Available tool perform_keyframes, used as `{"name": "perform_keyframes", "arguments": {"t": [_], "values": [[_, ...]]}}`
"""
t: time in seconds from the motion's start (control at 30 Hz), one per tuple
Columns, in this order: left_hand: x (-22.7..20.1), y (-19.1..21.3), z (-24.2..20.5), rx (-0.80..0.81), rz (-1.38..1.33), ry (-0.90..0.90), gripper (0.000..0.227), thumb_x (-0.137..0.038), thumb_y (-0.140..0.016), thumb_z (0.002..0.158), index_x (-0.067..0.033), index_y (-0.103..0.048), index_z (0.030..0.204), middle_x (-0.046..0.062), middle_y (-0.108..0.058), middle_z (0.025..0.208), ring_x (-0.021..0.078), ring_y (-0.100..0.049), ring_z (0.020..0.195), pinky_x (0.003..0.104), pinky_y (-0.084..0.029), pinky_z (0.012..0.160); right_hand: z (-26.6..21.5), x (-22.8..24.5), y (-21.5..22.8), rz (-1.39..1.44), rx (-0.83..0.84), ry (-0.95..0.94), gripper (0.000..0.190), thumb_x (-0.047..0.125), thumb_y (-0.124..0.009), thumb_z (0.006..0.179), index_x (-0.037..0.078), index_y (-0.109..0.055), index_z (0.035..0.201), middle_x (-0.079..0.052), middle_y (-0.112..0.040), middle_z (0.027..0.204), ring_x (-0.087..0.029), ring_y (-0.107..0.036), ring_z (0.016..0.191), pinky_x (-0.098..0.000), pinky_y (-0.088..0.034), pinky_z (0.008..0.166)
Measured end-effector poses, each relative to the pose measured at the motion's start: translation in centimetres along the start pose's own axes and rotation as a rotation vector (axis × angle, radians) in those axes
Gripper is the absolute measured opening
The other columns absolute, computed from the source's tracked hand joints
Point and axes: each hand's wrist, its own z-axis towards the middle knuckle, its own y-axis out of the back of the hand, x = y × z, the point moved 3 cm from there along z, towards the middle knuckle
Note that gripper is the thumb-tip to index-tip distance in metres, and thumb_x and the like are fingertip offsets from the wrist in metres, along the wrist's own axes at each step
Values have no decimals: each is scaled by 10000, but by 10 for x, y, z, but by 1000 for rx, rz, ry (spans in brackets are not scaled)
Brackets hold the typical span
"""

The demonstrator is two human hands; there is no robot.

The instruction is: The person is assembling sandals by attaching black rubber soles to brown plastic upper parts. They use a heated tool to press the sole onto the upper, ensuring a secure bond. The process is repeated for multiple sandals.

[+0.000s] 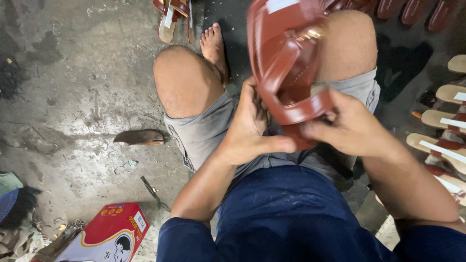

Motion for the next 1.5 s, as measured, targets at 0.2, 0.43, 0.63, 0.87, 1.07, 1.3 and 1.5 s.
{"name": "perform_keyframes", "arguments": {"t": [0.2,0.43,0.63,0.87,1.07,1.3,1.5], "values": [[27,33,-13,-303,-302,87,620,-259,-655,1062,30,-414,1555,127,-564,1500,205,-543,1400,353,-414,1215,-15,-32,-5,-162,86,-32,259,201,-673,952,41,-684,1155,-41,-750,829,-95,-699,721,-268,-548,652],[26,38,-25,-293,242,9,273,-177,-636,1096,20,-644,1285,46,-718,1130,95,-678,967,272,-583,826,-9,-11,-17,-244,6,-137,199,220,-722,926,25,-726,962,-47,-697,610,-97,-648,548,-277,-511,524],[30,38,-30,-349,76,115,288,-172,-618,1126,53,-662,1300,89,-727,986,110,-677,792,274,-534,695,-13,-6,-20,-290,-56,190,202,199,-801,885,15,-716,887,-85,-674,638,-102,-663,548,-274,-481,532],[-12,31,-12,-111,-99,38,498,-143,-681,1003,20,-510,1441,92,-662,1344,157,-650,1244,320,-531,1103,-19,-3,-14,-390,-71,133,224,201,-825,849,2,-731,890,-92,-650,585,-135,-633,483,-293,-461,494],[-20,29,-12,-176,-28,165,477,-173,-638,1082,83,-525,1468,159,-687,1357,202,-673,1241,360,-543,1114,-21,-6,-17,-422,-26,256,267,262,-828,838,21,-713,842,-107,-661,635,-220,-667,538,-333,-483,522],[-1,45,-10,-251,0,200,446,-172,-643,1085,116,-574,1417,152,-708,1284,198,-683,1152,361,-558,1048,-21,-1,-18,-460,13,321,296,289,-843,797,37,-688,806,-111,-645,614,-286,-670,552,-388,-492,527],[-27,28,-3,-189,132,89,870,-344,-828,967,-21,-278,1559,168,-452,1527,259,-578,1389,397,-544,1169,-36,31,-25,-685,-53,184,308,229,-716,909,48,-698,1158,-125,-720,817,-324,-696,674,-420,-543,599]]}}
